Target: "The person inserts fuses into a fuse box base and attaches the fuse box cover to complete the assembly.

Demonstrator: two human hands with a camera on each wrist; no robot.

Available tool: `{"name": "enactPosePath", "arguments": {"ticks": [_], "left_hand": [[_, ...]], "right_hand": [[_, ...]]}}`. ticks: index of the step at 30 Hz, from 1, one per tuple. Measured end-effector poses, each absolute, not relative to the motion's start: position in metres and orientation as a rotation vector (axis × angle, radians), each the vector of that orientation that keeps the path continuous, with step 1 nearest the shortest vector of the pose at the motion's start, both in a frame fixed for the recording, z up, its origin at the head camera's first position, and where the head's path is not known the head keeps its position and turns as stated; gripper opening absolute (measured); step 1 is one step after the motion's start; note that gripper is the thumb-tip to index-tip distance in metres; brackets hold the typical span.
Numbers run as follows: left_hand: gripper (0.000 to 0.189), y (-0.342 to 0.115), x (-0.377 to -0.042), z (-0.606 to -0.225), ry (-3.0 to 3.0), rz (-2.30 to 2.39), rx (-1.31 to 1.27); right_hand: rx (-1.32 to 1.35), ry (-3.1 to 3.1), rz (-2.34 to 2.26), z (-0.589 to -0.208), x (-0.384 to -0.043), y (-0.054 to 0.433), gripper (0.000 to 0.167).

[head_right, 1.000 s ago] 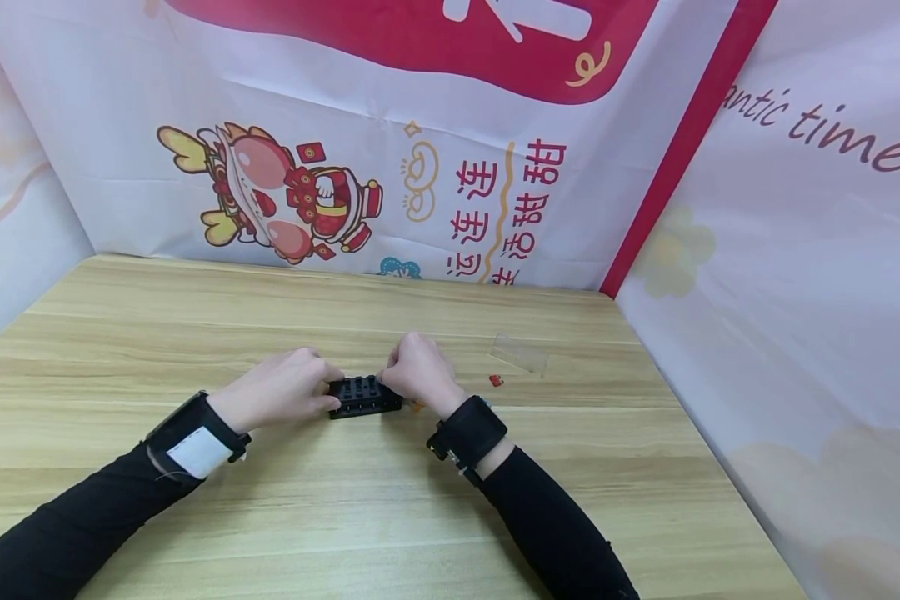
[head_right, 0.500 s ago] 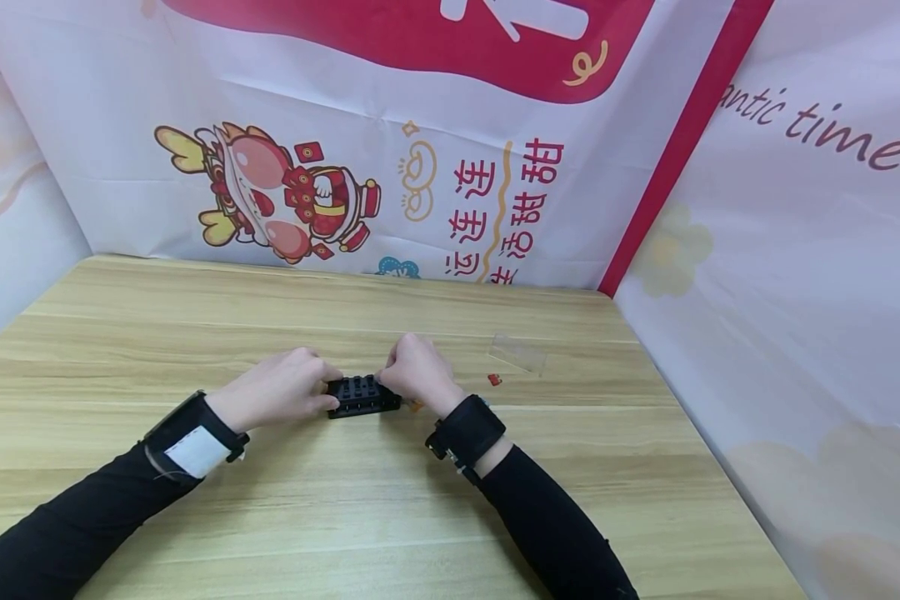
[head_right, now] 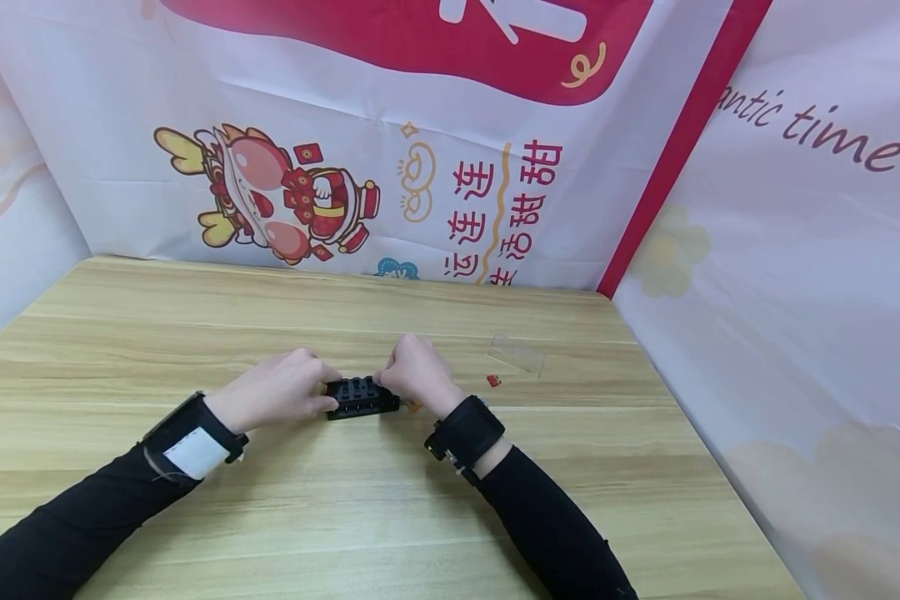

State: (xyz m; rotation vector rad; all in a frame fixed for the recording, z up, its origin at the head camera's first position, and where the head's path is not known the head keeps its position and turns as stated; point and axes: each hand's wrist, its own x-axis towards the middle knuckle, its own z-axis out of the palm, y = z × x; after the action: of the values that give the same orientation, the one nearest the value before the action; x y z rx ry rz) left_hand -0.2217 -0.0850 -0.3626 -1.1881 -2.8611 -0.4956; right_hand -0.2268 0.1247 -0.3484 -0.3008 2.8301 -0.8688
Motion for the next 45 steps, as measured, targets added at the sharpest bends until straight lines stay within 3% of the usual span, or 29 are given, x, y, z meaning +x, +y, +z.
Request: {"name": "enactPosePath", "arguments": {"ticks": [35, 45], "left_hand": [[0.012, -0.0846, -0.2204, -0.3636, -2.839, -0.487, -1.19], [0.012, -0.085, -0.2217, -0.3639, -2.852, -0.495, -1.185]], "right_hand": [[-0.351, 2.819, -0.904, -0.3517, -0.2278, 0.1266, 0.027], [-0.305, 2.796, -0.913, -0.3526, -0.2282, 0.1244, 0.038]]}}
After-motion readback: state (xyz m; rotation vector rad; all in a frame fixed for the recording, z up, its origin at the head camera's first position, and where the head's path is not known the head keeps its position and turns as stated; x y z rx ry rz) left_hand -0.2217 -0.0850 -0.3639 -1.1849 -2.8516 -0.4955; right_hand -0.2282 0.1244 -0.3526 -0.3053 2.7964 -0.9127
